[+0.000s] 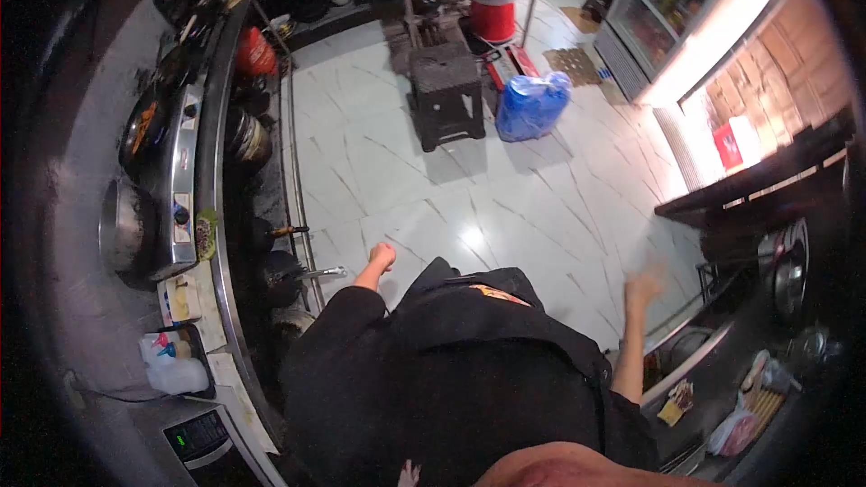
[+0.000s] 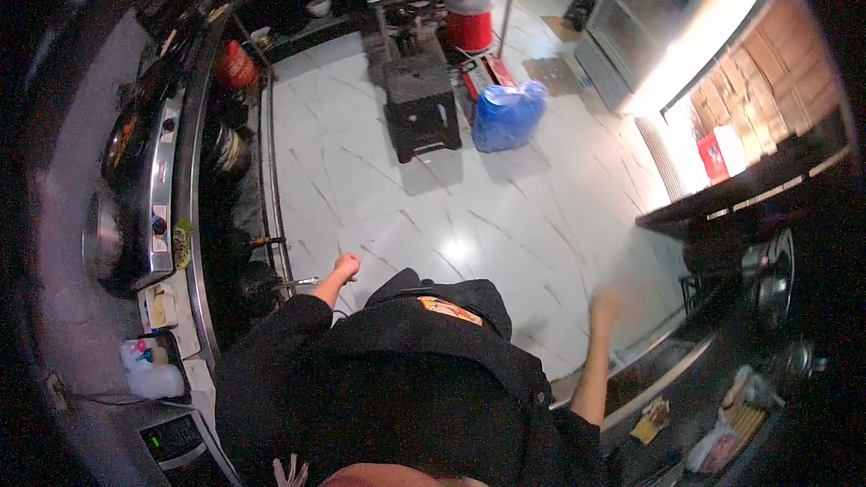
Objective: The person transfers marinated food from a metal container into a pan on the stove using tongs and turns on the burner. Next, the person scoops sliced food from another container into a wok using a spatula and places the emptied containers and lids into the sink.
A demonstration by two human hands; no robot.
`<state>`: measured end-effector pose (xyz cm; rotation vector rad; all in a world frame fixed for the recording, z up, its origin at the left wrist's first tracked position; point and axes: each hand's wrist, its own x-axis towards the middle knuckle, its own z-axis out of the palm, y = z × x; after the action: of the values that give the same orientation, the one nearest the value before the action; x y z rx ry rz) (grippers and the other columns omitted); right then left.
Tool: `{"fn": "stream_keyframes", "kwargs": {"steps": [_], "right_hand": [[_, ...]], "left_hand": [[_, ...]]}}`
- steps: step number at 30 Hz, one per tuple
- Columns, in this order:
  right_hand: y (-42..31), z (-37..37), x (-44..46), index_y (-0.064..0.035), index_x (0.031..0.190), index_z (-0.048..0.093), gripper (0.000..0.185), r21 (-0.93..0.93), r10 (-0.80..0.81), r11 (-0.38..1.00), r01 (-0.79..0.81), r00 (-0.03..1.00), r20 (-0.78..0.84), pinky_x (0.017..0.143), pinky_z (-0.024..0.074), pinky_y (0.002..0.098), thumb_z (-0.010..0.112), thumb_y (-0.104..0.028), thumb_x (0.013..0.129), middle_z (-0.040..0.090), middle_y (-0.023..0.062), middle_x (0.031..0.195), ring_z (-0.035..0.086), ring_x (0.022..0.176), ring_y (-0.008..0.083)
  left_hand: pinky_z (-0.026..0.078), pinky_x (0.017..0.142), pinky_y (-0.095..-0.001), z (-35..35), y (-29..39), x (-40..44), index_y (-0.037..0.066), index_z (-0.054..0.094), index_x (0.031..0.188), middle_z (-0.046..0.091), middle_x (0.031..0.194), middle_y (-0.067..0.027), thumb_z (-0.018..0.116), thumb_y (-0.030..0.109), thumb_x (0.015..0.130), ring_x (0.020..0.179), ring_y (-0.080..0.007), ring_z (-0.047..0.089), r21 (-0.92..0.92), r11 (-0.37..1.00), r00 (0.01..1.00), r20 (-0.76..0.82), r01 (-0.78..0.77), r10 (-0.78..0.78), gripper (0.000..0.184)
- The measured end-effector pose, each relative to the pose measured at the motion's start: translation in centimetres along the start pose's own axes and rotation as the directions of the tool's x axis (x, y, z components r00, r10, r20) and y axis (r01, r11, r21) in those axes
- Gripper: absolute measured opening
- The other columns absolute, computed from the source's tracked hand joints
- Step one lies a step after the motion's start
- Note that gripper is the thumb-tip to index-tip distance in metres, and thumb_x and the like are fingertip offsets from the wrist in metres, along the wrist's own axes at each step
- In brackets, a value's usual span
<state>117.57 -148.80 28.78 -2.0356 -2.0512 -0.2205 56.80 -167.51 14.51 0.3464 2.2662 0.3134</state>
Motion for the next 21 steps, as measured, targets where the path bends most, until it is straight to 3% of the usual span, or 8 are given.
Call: {"fn": "stream_keyframes", "kwargs": {"steps": [3, 5, 9, 12, 15, 17, 19, 21], "right_hand": [[-16.1, -1.5, 3.6, -0.0151, 0.133, 0.035, 0.069, 0.184, -0.114, 0.981, 0.062, 0.952, 0.284, 0.098, 0.0221, 0.0624, 0.066, -0.013, 0.072, 0.014, 0.0185, 0.147, 0.024, 0.133, 0.0324], [-22.2, 0.1, 6.0, -0.0172, 0.132, 0.036, 0.065, 0.223, -0.229, 0.962, 0.155, 0.903, 0.364, 0.097, 0.0231, 0.0642, 0.064, -0.012, 0.074, 0.014, 0.0165, 0.147, 0.023, 0.133, 0.0305], [-31.0, 2.8, 10.9, -0.0194, 0.129, 0.038, 0.059, 0.211, -0.372, 0.928, 0.308, 0.810, 0.454, 0.095, 0.0256, 0.0659, 0.064, -0.013, 0.076, 0.013, 0.0127, 0.148, 0.026, 0.133, 0.0307], [-35.7, 5.9, 16.0, -0.0184, 0.125, 0.041, 0.055, 0.213, -0.394, 0.919, 0.333, 0.805, 0.443, 0.094, 0.0280, 0.0642, 0.064, -0.013, 0.076, 0.021, 0.0123, 0.146, 0.032, 0.129, 0.0309], [-41.0, 9.2, 22.0, -0.0171, 0.123, 0.044, 0.051, 0.275, -0.389, 0.914, 0.297, 0.834, 0.391, 0.092, 0.0318, 0.0620, 0.063, -0.012, 0.076, 0.029, 0.0122, 0.143, 0.036, 0.126, 0.0305], [-45.2, 10.6, 26.1, -0.0145, 0.120, 0.047, 0.047, 0.302, -0.425, 0.894, 0.329, 0.838, 0.344, 0.089, 0.0400, 0.0511, 0.062, -0.010, 0.076, 0.041, 0.0128, 0.134, 0.046, 0.116, 0.0325], [-50.1, 11.8, 30.3, -0.0131, 0.119, 0.047, 0.046, 0.359, -0.446, 0.879, 0.314, 0.807, 0.387, 0.087, 0.0430, 0.0462, 0.060, -0.009, 0.076, 0.047, 0.0133, 0.128, 0.050, 0.110, 0.0336], [-55.7, 13.0, 33.7, -0.0108, 0.117, 0.048, 0.043, 0.416, -0.538, 0.820, 0.394, 0.779, 0.322, 0.086, 0.0443, 0.0420, 0.058, -0.008, 0.075, 0.054, 0.0152, 0.117, 0.054, 0.103, 0.0349]], "left_hand": [[0.054, 0.045, -0.0356, -3.3, -1.0, 2.0, 0.006, 0.061, 0.099, 0.063, 0.094, -0.0131, 0.050, 0.021, 0.084, 0.062, -0.0270, 0.063, -0.089, 0.996, 0.998, -0.059, 0.025, -0.030, 0.024], [0.056, 0.046, -0.0364, -5.1, -0.7, 3.8, 0.008, 0.062, 0.098, 0.063, 0.092, -0.0083, 0.053, 0.022, 0.082, 0.070, -0.0230, 0.062, -0.188, 0.980, 0.996, -0.043, 0.065, -0.074, 0.023], [0.057, 0.051, -0.0354, -7.2, 0.9, 8.3, 0.008, 0.062, 0.097, 0.062, 0.093, -0.0113, 0.053, 0.019, 0.083, 0.074, -0.0250, 0.063, -0.411, 0.911, 0.990, -0.106, 0.038, -0.090, 0.020], [0.058, 0.052, -0.0361, -9.2, 2.8, 12.5, 0.008, 0.062, 0.098, 0.062, 0.094, -0.0099, 0.054, 0.022, 0.083, 0.079, -0.0239, 0.062, -0.494, 0.868, 0.988, -0.104, 0.049, -0.115, 0.022], [0.058, 0.053, -0.0366, -12.0, 3.8, 18.1, 0.008, 0.061, 0.099, 0.061, 0.096, -0.0106, 0.053, 0.024, 0.083, 0.083, -0.0241, 0.061, -0.554, 0.816, 0.984, 0.030, 0.162, -0.175, 0.025], [0.057, 0.053, -0.0383, -14.3, 4.6, 20.9, 0.008, 0.061, 0.101, 0.059, 0.099, -0.0127, 0.052, 0.025, 0.083, 0.081, -0.0254, 0.061, -0.564, 0.800, 0.967, -0.011, 0.203, -0.253, 0.026], [0.056, 0.052, -0.0400, -16.8, 4.4, 24.9, 0.007, 0.060, 0.103, 0.058, 0.102, -0.0145, 0.050, 0.024, 0.083, 0.078, -0.0265, 0.061, -0.528, 0.719, 0.883, 0.154, 0.453, -0.443, 0.027], [0.056, 0.053, -0.0409, -18.8, 4.7, 27.7, 0.006, 0.058, 0.105, 0.057, 0.104, -0.0150, 0.050, 0.022, 0.084, 0.080, -0.0266, 0.060, -0.622, 0.653, 0.872, 0.105, 0.432, -0.478, 0.028]]}}
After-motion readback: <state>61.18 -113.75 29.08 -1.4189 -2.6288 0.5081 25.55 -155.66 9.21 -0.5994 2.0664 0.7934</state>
